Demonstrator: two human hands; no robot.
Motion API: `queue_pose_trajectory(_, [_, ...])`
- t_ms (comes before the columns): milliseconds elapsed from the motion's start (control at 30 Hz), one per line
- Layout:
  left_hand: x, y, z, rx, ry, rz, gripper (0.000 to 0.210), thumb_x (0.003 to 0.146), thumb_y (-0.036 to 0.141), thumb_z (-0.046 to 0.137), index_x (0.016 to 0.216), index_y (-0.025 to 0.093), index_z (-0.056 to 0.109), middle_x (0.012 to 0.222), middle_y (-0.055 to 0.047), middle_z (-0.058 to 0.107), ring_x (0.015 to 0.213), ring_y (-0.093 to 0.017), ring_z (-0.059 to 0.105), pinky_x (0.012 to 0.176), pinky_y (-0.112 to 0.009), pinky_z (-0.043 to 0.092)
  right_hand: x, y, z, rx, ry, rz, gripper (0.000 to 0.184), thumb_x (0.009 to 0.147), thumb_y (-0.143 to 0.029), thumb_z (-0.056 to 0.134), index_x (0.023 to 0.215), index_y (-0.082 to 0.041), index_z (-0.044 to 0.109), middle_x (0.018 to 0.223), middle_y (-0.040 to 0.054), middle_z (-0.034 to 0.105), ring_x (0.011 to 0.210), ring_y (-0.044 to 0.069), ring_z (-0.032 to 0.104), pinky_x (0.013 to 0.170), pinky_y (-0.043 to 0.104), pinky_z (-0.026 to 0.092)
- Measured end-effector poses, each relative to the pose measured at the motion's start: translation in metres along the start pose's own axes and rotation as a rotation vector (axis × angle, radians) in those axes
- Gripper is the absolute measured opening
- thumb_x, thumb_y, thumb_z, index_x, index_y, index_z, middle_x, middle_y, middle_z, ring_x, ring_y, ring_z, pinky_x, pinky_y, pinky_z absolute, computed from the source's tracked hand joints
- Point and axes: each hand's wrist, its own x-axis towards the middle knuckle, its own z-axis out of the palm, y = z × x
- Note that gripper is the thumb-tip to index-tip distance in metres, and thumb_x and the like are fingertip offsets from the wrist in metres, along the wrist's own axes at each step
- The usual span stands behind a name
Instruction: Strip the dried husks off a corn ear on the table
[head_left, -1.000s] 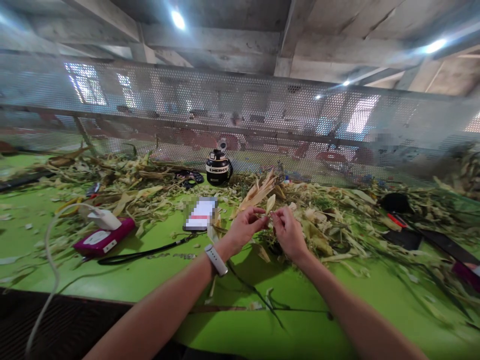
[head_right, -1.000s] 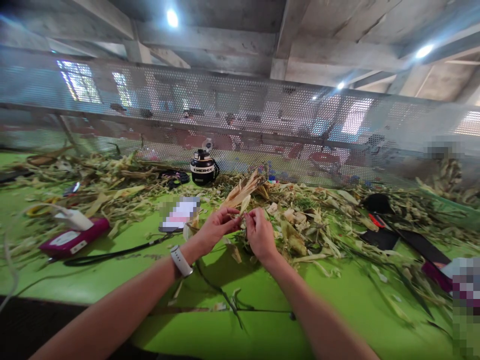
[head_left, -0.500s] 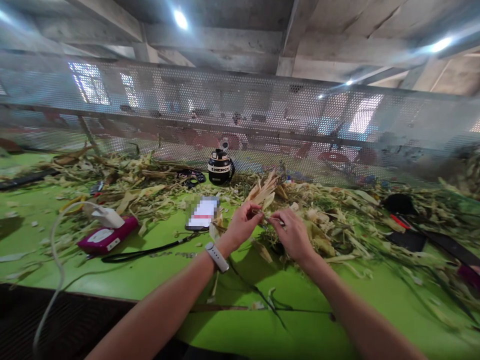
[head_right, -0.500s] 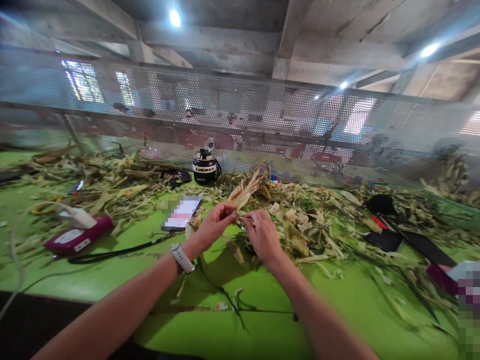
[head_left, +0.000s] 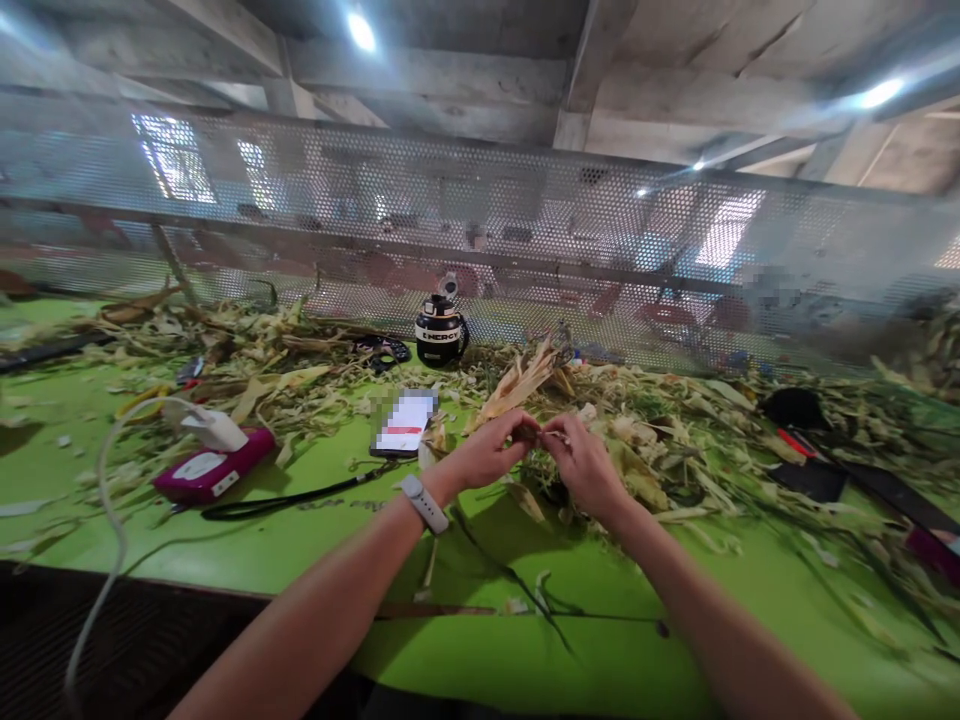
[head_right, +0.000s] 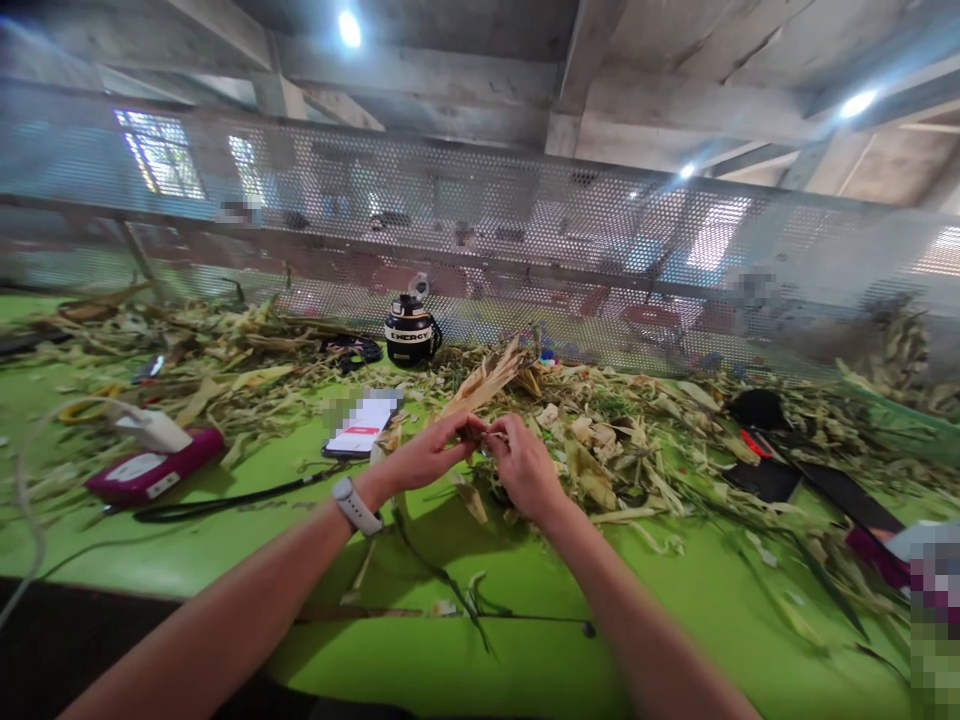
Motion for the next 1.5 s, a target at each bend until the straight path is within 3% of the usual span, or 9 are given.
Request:
queue_pose_trajectory(167, [0.001,-0.002,0.005,-0.368,0.088,-0.207,0.030,0.074,0.020,0.060,0.104,0.018,0.056,0.078,0.000,0.057,0.073,-0.013,0.051,0.073,-0.028,0.043,0.001,0.002,0.004,0.276,0.040,0.112,0.017,0.086,-0.035,0.046,0.083,-0.019,0.050,0.075,0.0019,0.057,0.070,0.017,0.054,0.066,0.029,0.044])
queue_pose_trajectory(267, [0.002,-0.005,0.009,-0.647,0.075,-0.354,0.022,0.070,0.027,0.068,0.088,0.015,0.062,0.078,-0.001,0.060,0.071,-0.011,0.054,0.076,-0.028,0.043,0.000,0.002,0.005,0.297,0.031,0.108,0.018,0.087,-0.037,0.046,0.085,-0.019,0.050,0.075,0.0021,0.057,0.071,0.017,0.054,0.066,0.029,0.043])
queue_pose_trajectory(467, [0.001,-0.003,0.015,-0.904,0.162,-0.426,0.029,0.057,0.030,0.079,0.076,0.014,0.064,0.080,-0.002,0.062,0.074,-0.010,0.056,0.080,-0.028,0.044,-0.001,0.000,0.004,0.282,0.053,0.108,0.017,0.086,-0.036,0.047,0.085,-0.020,0.050,0.077,0.0028,0.058,0.070,0.017,0.055,0.067,0.030,0.043])
queue_pose_trajectory(833, [0.001,-0.003,0.015,-0.682,0.214,-0.224,0.028,0.071,0.038,0.068,0.083,0.015,0.059,0.073,0.002,0.057,0.068,-0.007,0.052,0.070,-0.022,0.042,-0.002,-0.010,0.010,0.564,0.070,0.302,0.021,0.084,-0.042,0.047,0.086,-0.022,0.043,0.055,-0.0046,0.050,0.046,0.014,0.051,0.045,0.027,0.040])
queue_pose_trajectory(1067, [0.003,-0.003,0.017,-0.579,0.229,-0.239,0.039,0.062,0.040,0.074,0.085,0.014,0.057,0.077,0.000,0.061,0.072,-0.010,0.055,0.072,-0.027,0.044,0.000,-0.002,0.014,0.631,0.085,0.371,0.023,0.082,-0.042,0.051,0.091,-0.023,0.041,0.046,-0.0087,0.045,0.038,0.012,0.043,0.038,0.025,0.032])
queue_pose_trajectory(1267, [0.004,-0.009,0.013,-0.637,0.322,-0.282,0.035,0.060,0.038,0.076,0.079,0.013,0.059,0.068,0.002,0.059,0.062,-0.008,0.051,0.066,-0.025,0.043,0.002,-0.007,0.004,0.676,0.210,0.252,0.038,0.072,-0.039,0.066,0.099,-0.020,0.047,0.064,-0.0036,0.057,0.057,0.012,0.053,0.053,0.025,0.043])
queue_pose_trajectory(1400, [0.003,-0.009,0.015,-0.711,0.314,-0.251,0.033,0.061,0.036,0.076,0.077,0.013,0.060,0.070,0.002,0.059,0.064,-0.007,0.051,0.066,-0.024,0.042,0.002,-0.006,0.006,0.733,0.189,0.241,0.029,0.071,-0.037,0.067,0.092,-0.020,0.059,0.078,0.0007,0.061,0.070,0.014,0.057,0.068,0.029,0.047])
queue_pose_trajectory(1500, [0.003,-0.007,0.018,-0.739,0.301,-0.257,0.035,0.059,0.037,0.077,0.079,0.013,0.060,0.071,0.002,0.059,0.065,-0.007,0.052,0.068,-0.024,0.042,0.002,-0.002,0.008,0.634,0.281,0.190,0.020,0.071,-0.036,0.066,0.083,-0.020,0.065,0.082,0.0032,0.059,0.077,0.016,0.056,0.070,0.030,0.047])
